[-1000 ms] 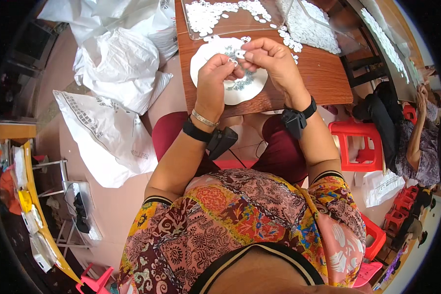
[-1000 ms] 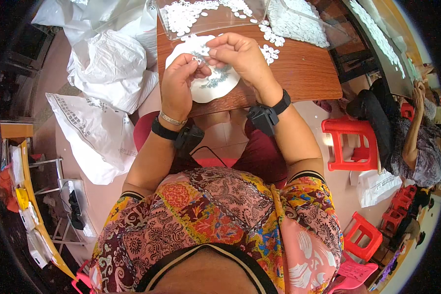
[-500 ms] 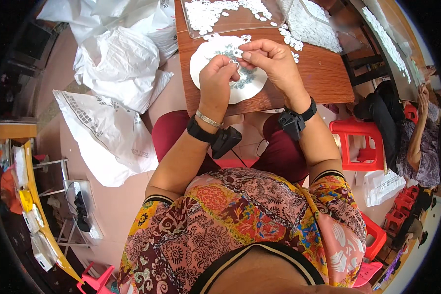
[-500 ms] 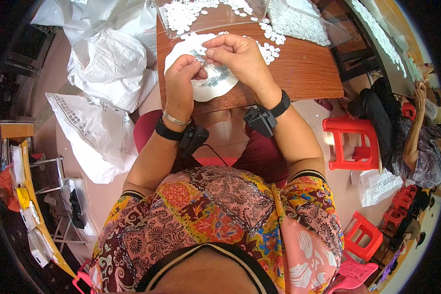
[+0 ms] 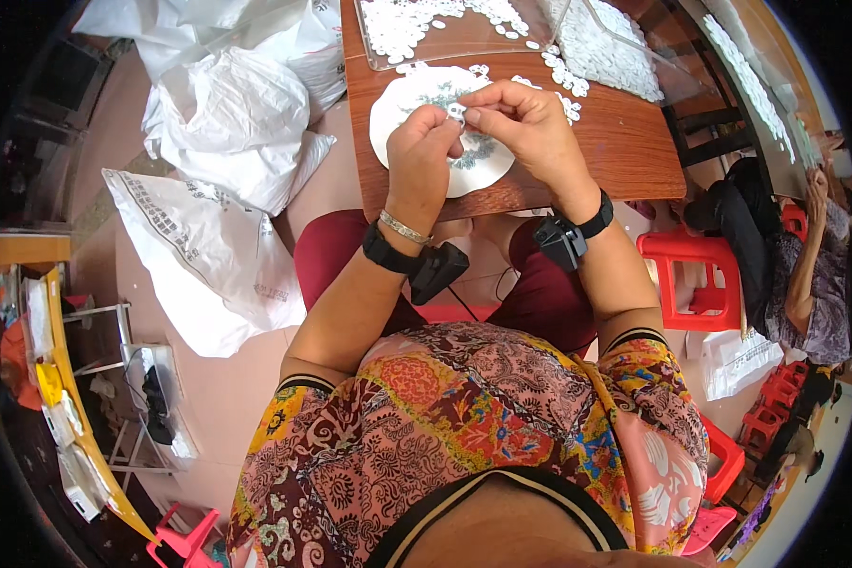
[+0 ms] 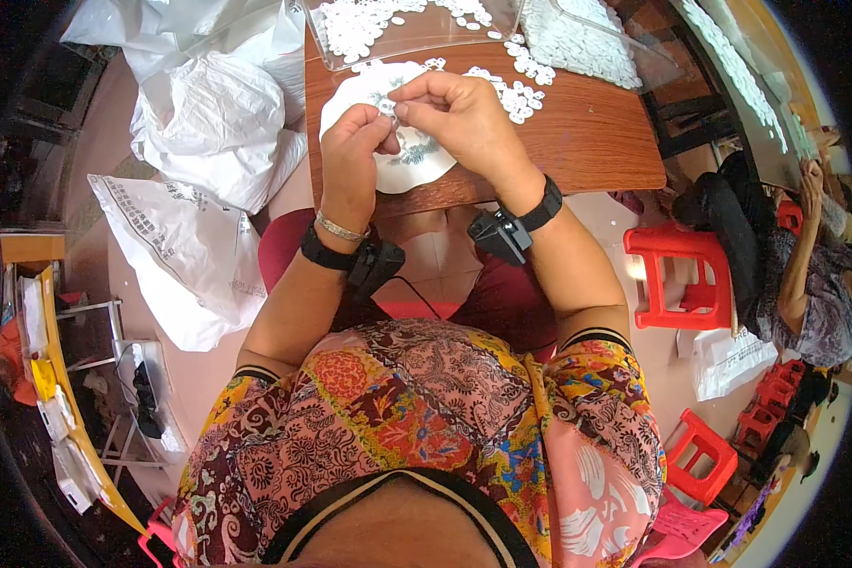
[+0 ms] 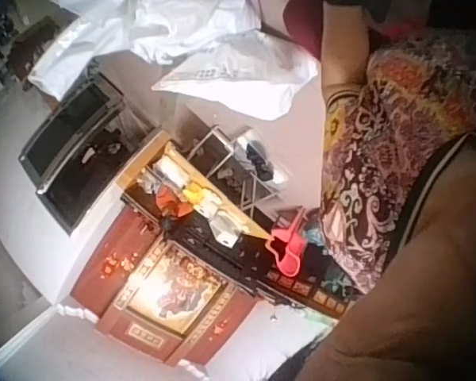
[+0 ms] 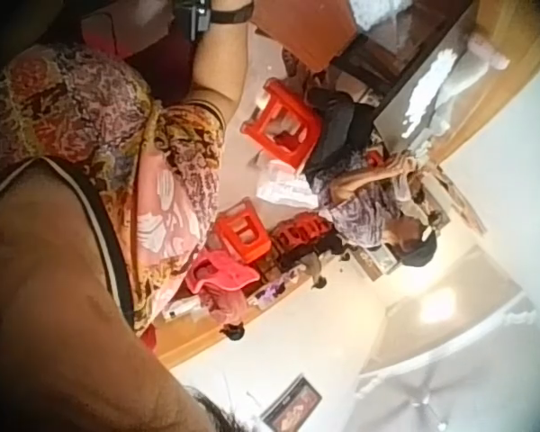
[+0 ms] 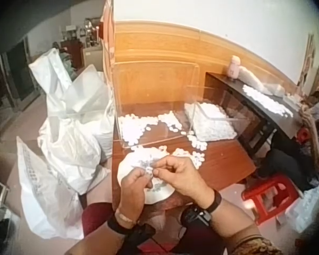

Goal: Sorting and inspecting small white circular components on a workbench.

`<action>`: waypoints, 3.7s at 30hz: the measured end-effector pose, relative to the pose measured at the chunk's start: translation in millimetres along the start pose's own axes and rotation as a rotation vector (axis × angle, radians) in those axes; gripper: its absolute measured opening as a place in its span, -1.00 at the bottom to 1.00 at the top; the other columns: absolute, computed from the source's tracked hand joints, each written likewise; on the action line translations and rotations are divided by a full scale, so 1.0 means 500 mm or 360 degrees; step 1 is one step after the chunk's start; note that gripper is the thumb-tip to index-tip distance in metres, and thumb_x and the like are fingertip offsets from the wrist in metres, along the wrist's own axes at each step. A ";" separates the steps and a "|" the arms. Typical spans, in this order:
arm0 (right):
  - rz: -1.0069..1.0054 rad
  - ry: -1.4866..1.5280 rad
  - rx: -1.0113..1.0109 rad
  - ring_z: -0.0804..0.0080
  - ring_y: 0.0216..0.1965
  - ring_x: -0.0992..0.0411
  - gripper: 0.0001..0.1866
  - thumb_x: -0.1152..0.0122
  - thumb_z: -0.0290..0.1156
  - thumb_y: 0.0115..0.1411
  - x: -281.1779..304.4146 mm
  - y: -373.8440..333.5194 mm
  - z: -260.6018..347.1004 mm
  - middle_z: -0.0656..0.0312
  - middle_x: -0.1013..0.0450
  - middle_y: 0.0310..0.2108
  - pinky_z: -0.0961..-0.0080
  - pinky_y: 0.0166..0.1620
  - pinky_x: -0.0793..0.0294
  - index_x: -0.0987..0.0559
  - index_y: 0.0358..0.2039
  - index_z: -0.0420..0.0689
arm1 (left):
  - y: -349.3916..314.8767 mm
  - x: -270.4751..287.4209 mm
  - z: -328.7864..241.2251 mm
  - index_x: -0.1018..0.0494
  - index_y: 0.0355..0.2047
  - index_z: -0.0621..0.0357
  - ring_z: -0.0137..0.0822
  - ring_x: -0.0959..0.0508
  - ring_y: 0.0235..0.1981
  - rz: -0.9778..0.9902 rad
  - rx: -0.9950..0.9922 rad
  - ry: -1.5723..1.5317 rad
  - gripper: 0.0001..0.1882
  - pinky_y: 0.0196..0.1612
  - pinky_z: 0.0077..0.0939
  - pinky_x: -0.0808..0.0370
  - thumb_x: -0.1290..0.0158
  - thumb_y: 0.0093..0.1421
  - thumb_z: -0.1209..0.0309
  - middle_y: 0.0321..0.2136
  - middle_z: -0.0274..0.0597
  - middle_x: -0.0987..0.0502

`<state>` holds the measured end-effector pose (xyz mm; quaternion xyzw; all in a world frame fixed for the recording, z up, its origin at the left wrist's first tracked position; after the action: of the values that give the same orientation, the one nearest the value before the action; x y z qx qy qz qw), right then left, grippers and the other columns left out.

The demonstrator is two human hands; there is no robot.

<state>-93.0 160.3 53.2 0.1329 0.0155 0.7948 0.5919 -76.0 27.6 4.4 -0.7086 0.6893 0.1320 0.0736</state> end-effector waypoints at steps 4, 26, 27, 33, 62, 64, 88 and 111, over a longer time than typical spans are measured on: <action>0.0086 -0.0104 0.0016 0.69 -0.36 -0.44 -0.80 -0.19 -0.54 0.11 0.000 0.000 0.003 0.32 -0.52 -0.39 0.75 -0.23 -0.43 -0.57 -0.21 -0.24 | -0.002 0.000 0.002 -0.40 -0.55 0.28 -0.56 -0.32 -0.61 -0.0002 0.0032 -0.0031 -0.86 -0.52 -0.64 -0.25 0.05 0.10 0.47 -0.68 -0.35 -0.38; -0.0039 -0.1051 0.0580 0.33 -0.39 -0.51 -0.70 -0.26 -0.48 0.00 -0.036 -0.016 0.041 0.13 -0.52 -0.37 0.50 -0.35 -0.48 -0.53 -0.20 -0.19 | -0.001 -0.005 -0.002 -0.44 -0.50 0.35 -0.56 -0.37 -0.57 0.0006 0.0021 -0.0140 -0.78 -0.50 -0.67 -0.32 0.09 0.15 0.43 -0.62 -0.33 -0.43; -0.0036 -0.1085 0.0586 0.28 -0.38 -0.52 -0.72 -0.25 -0.47 0.01 -0.037 -0.016 0.040 0.10 -0.52 -0.35 0.47 -0.36 -0.49 -0.54 -0.21 -0.18 | 0.000 -0.004 -0.001 -0.44 -0.50 0.35 -0.55 -0.38 -0.56 0.0000 0.0017 -0.0171 -0.77 -0.50 -0.66 -0.33 0.10 0.16 0.42 -0.62 -0.32 -0.43; -0.0012 -0.1128 0.0661 0.24 -0.44 -0.53 -0.78 -0.21 -0.47 0.05 -0.045 -0.022 0.052 0.10 -0.53 -0.44 0.46 -0.38 -0.49 -0.55 -0.24 -0.17 | -0.008 -0.002 -0.004 -0.43 -0.52 0.35 -0.53 -0.40 -0.56 -0.0011 0.0091 -0.0300 -0.76 -0.48 -0.64 -0.35 0.12 0.17 0.42 -0.60 -0.28 -0.45; -0.0388 -0.1638 0.0604 0.38 -0.56 -0.43 -0.76 -0.23 -0.27 0.10 0.274 0.122 0.038 0.11 -0.51 -0.54 0.46 -0.40 -0.41 -0.59 -0.32 -0.18 | -0.035 0.087 -0.019 -0.46 -0.43 0.27 -0.49 -0.43 -0.54 0.0034 0.0129 -0.0170 -0.78 -0.39 -0.65 -0.34 0.13 0.20 0.40 -0.59 -0.28 -0.46; -0.0090 -0.1602 0.0241 0.32 -0.54 -0.46 -0.76 -0.23 -0.27 0.07 0.256 0.121 -0.031 0.11 -0.53 -0.52 0.44 -0.39 -0.42 -0.60 -0.36 -0.18 | -0.034 0.086 -0.022 -0.45 -0.39 0.29 -0.45 -0.42 -0.51 0.0085 0.0143 -0.0100 -0.74 -0.34 -0.61 -0.36 0.15 0.24 0.36 -0.57 -0.25 -0.43; -0.0182 -0.1398 -0.0238 0.56 -0.60 -0.36 -0.83 -0.27 -0.34 0.05 0.249 0.111 -0.159 0.27 -0.45 -0.66 0.55 -0.45 -0.36 -0.60 -0.50 -0.20 | -0.039 0.066 -0.031 -0.48 -0.47 0.27 -0.50 -0.42 -0.55 0.0082 0.0156 -0.0034 -0.78 -0.40 -0.68 -0.33 0.10 0.16 0.40 -0.62 -0.30 -0.44; 0.0442 -0.0451 0.0489 0.38 -0.31 -0.43 -0.81 -0.27 -0.55 -0.04 -0.047 -0.021 0.041 0.21 -0.47 -0.40 0.51 -0.24 -0.41 -0.61 -0.33 -0.18 | -0.053 0.035 -0.008 -0.39 -0.36 0.26 -0.43 -0.44 -0.49 0.0420 0.0542 -0.0564 -0.85 -0.34 -0.59 -0.37 0.13 0.16 0.44 -0.54 -0.25 -0.44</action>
<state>-72.0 138.6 66.7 0.3322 0.0346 0.8303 0.4461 -48.7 10.8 1.0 -0.5559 0.7643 0.1448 0.2932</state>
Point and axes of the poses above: each hand's wrist, its own y-axis towards the middle knuckle, its own x-axis out of the back of the hand, z = x × y, the point moved 5 cm from there along y, towards the middle knuckle
